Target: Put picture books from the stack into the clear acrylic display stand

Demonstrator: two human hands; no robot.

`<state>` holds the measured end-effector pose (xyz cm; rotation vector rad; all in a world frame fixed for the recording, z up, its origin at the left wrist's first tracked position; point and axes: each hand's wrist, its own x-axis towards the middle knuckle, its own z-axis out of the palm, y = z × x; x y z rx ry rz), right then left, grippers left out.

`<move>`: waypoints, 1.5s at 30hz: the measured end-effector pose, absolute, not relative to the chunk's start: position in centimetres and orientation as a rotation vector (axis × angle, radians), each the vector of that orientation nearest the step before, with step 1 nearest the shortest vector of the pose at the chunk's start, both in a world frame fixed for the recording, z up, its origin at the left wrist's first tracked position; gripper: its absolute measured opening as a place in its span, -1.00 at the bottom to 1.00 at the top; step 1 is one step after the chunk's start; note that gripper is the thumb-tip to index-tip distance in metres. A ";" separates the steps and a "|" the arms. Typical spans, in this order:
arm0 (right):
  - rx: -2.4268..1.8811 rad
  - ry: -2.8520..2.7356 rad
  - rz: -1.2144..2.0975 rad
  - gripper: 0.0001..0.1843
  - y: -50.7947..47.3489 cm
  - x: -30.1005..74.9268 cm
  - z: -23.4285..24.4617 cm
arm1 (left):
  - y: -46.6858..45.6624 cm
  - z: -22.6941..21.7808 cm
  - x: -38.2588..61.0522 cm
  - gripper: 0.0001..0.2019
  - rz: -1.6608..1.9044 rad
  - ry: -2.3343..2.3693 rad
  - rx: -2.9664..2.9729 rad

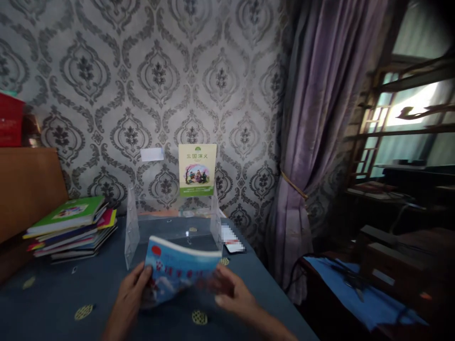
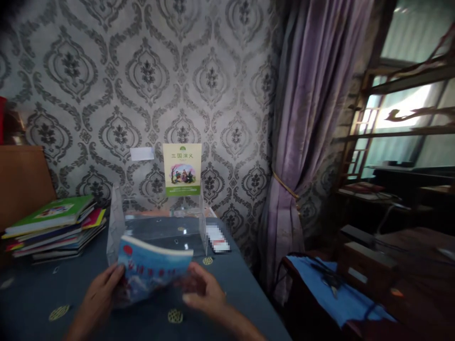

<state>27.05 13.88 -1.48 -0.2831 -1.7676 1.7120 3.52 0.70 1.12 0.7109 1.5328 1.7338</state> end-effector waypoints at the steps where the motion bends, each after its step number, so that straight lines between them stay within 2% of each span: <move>1: -0.292 -1.788 1.683 -0.22 13.9 26.4 -0.9 | 0.8 1.6 3.7 -0.40 1.753 1.521 0.691; 5: -0.246 -1.844 1.582 -0.42 13.1 24.2 0.1 | 0.9 2.7 4.3 -0.40 1.846 1.539 0.602; 12: -0.312 -1.890 1.450 -0.51 12.9 22.9 -1.8 | 1.2 2.8 4.2 -0.38 1.776 1.495 0.572; 18: -0.377 -2.024 1.321 -0.50 13.3 23.6 -0.2 | 2.4 3.1 4.9 -0.35 1.886 1.262 0.529; 21: -0.399 -2.064 1.301 -0.47 13.8 23.8 -0.5 | 2.8 2.2 4.6 -0.25 1.833 1.317 0.485; 27: -0.422 -2.125 1.220 -0.49 14.2 23.2 -0.1 | 2.5 1.1 3.6 -0.29 1.877 1.318 0.496; 31: -0.393 -2.163 1.202 -0.49 13.6 22.6 1.4 | 2.1 1.9 3.5 -0.22 1.873 1.331 0.448; 34: -0.398 -2.183 1.197 -0.49 14.1 22.4 2.6 | 2.4 3.3 3.6 -0.20 1.853 1.306 0.500; 37: -0.365 -2.179 1.092 -0.50 15.8 22.4 4.7 | 3.8 5.8 3.7 -0.28 1.879 1.322 0.578; 39: -0.319 -2.195 0.976 -0.51 17.6 22.4 7.1 | 5.4 8.3 3.6 -0.35 1.916 1.346 0.667; 45: -0.296 -2.138 0.616 -0.64 24.6 21.5 16.8 | 12.2 17.7 2.5 -0.50 2.351 1.156 1.398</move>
